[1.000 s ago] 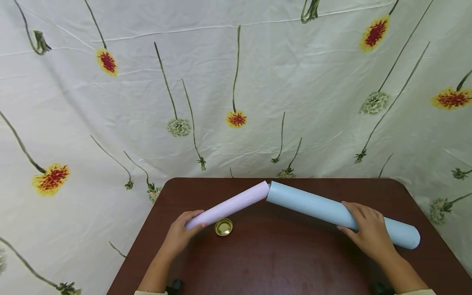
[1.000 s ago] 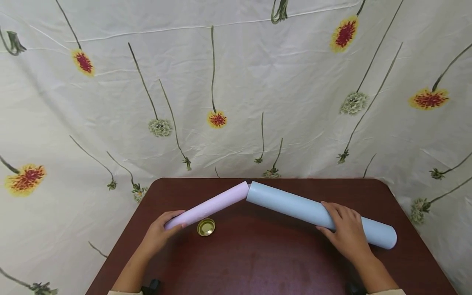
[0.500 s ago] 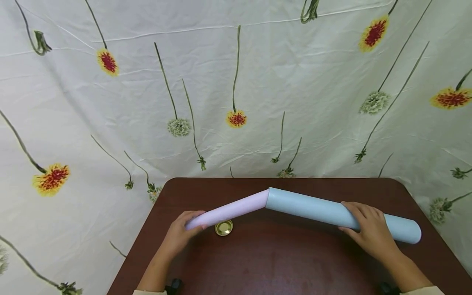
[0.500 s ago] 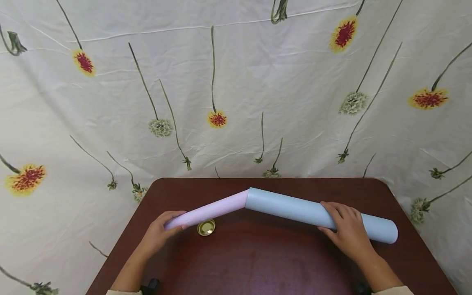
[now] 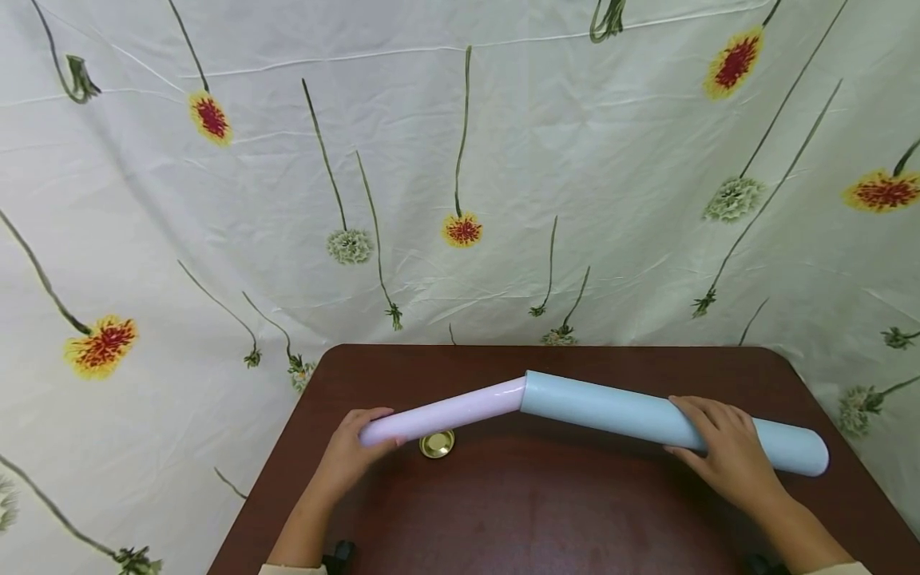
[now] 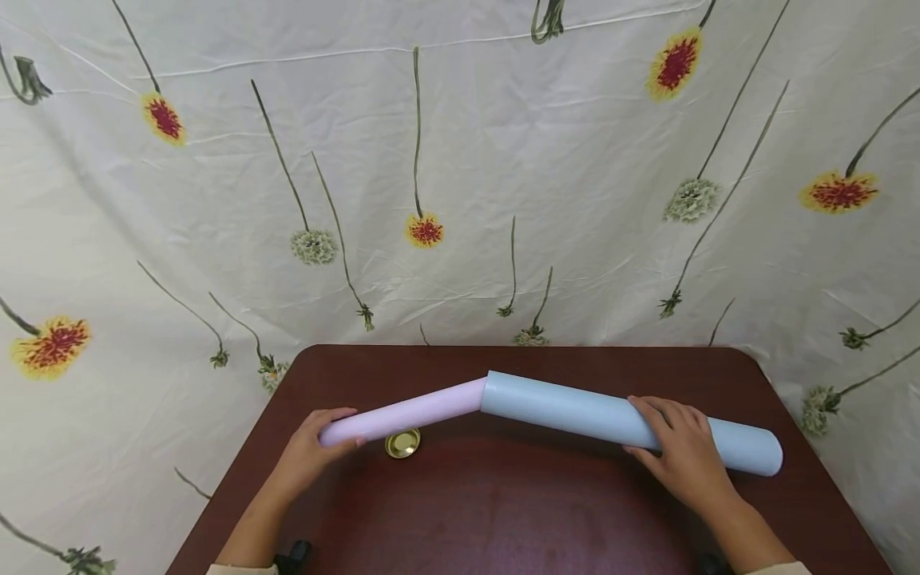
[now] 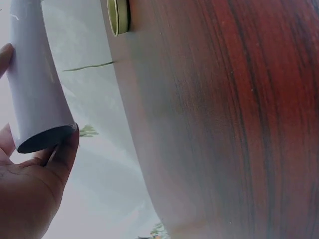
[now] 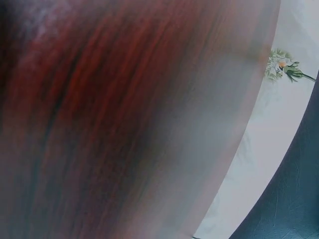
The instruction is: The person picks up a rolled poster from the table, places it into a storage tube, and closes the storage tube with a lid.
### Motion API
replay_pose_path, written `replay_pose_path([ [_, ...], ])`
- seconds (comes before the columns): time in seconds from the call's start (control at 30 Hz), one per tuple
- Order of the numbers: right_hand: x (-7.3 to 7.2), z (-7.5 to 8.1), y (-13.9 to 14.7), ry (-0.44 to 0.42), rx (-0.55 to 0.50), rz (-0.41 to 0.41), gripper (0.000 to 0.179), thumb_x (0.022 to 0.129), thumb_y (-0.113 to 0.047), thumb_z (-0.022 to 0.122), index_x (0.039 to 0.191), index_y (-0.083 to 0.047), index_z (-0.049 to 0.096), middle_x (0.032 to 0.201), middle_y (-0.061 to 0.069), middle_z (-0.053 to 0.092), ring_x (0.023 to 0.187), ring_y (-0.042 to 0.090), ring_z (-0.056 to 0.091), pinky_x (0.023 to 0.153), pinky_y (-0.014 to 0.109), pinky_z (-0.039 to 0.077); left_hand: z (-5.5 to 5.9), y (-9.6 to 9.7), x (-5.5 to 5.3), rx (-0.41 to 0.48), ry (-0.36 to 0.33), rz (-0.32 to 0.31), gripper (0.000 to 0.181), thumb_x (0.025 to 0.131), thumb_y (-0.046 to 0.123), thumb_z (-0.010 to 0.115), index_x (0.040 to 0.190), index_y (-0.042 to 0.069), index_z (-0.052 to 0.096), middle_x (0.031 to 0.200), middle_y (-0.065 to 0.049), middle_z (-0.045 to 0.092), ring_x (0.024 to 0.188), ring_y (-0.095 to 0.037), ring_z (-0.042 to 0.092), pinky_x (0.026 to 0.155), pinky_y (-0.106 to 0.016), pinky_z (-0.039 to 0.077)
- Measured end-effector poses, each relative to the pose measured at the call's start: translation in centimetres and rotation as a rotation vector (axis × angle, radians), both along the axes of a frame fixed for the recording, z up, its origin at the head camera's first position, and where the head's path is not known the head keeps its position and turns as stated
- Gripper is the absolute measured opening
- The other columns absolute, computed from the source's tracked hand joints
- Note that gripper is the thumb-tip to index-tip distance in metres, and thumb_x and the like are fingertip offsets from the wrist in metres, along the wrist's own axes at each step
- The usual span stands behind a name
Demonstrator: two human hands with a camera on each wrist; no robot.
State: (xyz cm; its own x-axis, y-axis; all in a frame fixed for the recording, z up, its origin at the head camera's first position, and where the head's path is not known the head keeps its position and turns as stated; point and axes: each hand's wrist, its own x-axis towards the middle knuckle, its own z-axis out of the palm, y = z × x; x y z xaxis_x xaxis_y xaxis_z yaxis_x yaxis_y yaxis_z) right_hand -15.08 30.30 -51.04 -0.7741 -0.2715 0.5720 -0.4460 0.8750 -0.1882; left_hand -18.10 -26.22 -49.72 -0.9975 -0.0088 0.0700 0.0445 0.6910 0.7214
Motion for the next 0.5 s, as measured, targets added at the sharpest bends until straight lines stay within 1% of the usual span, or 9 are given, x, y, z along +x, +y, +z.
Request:
replay_pose_path([
  [0.1, 0.13, -0.03, 0.06, -0.003, -0.001, -0.005, 0.091, 0.059, -0.022, 0.094, 0.141, -0.013, 0.055, 0.126, 0.015, 0.06, 0.112, 0.039, 0.054, 0.092, 0.061, 0.034, 0.14, 0.01, 0.05, 0.013, -0.013, 0.021, 0.058, 0.08, 0.039, 0.085, 0.13, 0.017, 0.066, 0.132, -0.01, 0.06, 0.114, -0.027, 0.058, 0.092, -0.042, 0.046],
  [0.27, 0.39, -0.02, 0.02, -0.007, -0.003, -0.007, 0.091, 0.059, -0.021, 0.094, 0.141, -0.012, 0.055, 0.126, 0.015, 0.06, 0.112, 0.04, 0.054, 0.092, 0.06, 0.035, 0.29, 0.12, 0.12, 0.055, 0.007, 0.035, 0.061, 0.08, 0.036, 0.086, 0.133, 0.017, 0.063, 0.131, -0.01, 0.061, 0.111, -0.026, 0.058, 0.091, -0.04, 0.046],
  [0.37, 0.51, -0.11, 0.04, -0.005, -0.005, -0.004, 0.091, 0.058, -0.02, 0.094, 0.14, -0.012, 0.056, 0.126, 0.015, 0.06, 0.111, 0.04, 0.055, 0.091, 0.06, 0.035, 0.27, 0.19, 0.15, 0.084, 0.017, 0.037, 0.064, 0.079, 0.033, 0.087, 0.136, 0.017, 0.06, 0.13, -0.009, 0.061, 0.111, -0.025, 0.057, 0.092, -0.04, 0.045],
  [0.5, 0.68, -0.3, 0.09, -0.005, -0.001, 0.0, 0.092, 0.057, -0.02, 0.094, 0.141, -0.012, 0.056, 0.126, 0.015, 0.06, 0.111, 0.039, 0.055, 0.091, 0.06, 0.035, 0.16, 0.16, 0.24, 0.105, 0.013, 0.056, 0.067, 0.079, 0.034, 0.087, 0.138, 0.018, 0.058, 0.134, -0.01, 0.057, 0.115, -0.026, 0.056, 0.093, -0.039, 0.045],
])
